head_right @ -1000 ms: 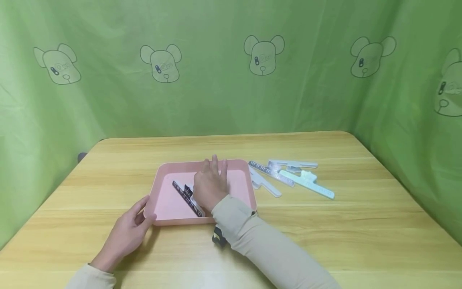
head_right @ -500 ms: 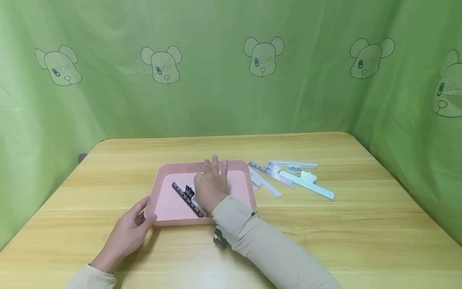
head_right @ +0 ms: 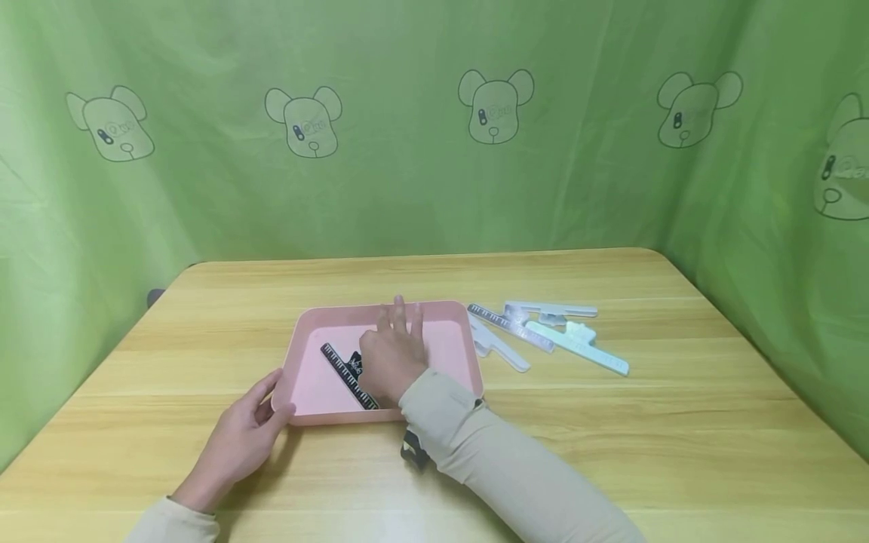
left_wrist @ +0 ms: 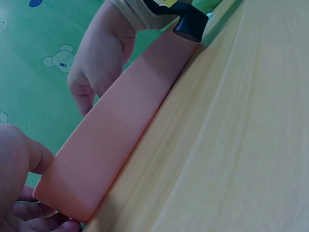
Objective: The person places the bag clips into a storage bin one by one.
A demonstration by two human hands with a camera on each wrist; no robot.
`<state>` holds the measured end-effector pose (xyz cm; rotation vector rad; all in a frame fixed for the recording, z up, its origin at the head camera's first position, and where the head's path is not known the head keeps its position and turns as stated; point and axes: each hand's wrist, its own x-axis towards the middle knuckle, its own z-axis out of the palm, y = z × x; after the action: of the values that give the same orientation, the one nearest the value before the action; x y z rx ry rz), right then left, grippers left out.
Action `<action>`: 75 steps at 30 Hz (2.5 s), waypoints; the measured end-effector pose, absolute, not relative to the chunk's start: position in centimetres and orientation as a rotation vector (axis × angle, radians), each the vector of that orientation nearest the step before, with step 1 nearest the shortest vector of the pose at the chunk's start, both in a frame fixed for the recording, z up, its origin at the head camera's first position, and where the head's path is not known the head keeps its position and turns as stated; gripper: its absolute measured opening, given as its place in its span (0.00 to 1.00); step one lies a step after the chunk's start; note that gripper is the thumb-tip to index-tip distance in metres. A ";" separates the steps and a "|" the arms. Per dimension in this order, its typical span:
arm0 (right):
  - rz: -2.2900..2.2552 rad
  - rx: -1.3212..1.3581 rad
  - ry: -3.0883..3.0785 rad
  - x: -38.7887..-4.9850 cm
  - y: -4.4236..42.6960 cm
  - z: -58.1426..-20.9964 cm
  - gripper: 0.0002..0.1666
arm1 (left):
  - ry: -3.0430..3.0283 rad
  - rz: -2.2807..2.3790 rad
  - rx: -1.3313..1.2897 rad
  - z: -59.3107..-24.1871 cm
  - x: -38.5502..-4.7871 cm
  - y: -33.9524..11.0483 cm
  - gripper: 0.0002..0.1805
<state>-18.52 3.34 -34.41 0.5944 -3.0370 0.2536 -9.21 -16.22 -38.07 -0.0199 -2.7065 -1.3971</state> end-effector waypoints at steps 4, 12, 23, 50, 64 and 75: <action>0.245 0.622 -3.062 -18.3 3.2 -34.1 0.25 | -2.714 -1.395 -0.010 -38.1 -9.2 -16.3 0.35; 0.255 0.620 -3.045 -18.4 3.1 -34.2 0.13 | -2.720 -1.386 -0.009 -38.1 -9.2 -16.3 0.35; 0.239 0.638 -3.025 -18.3 2.1 -34.6 0.13 | -2.719 -1.399 -0.005 -38.1 -9.2 -16.3 0.35; 0.253 0.630 -3.022 -18.1 0.2 -35.2 0.15 | -2.730 -1.393 0.005 -38.0 -9.2 -16.3 0.35; 0.264 0.702 -2.981 -17.5 0.0 -35.2 0.12 | -2.738 -1.371 -0.006 -38.0 -9.2 -16.2 0.35; 0.307 0.755 -2.991 -17.3 -0.4 -35.3 0.13 | -2.730 -1.365 -0.035 -38.1 -9.2 -16.3 0.35</action>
<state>-17.32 -0.41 -35.27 0.7554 -2.9909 0.3072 -9.22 -16.30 -38.09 -0.0354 -2.7296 -1.3652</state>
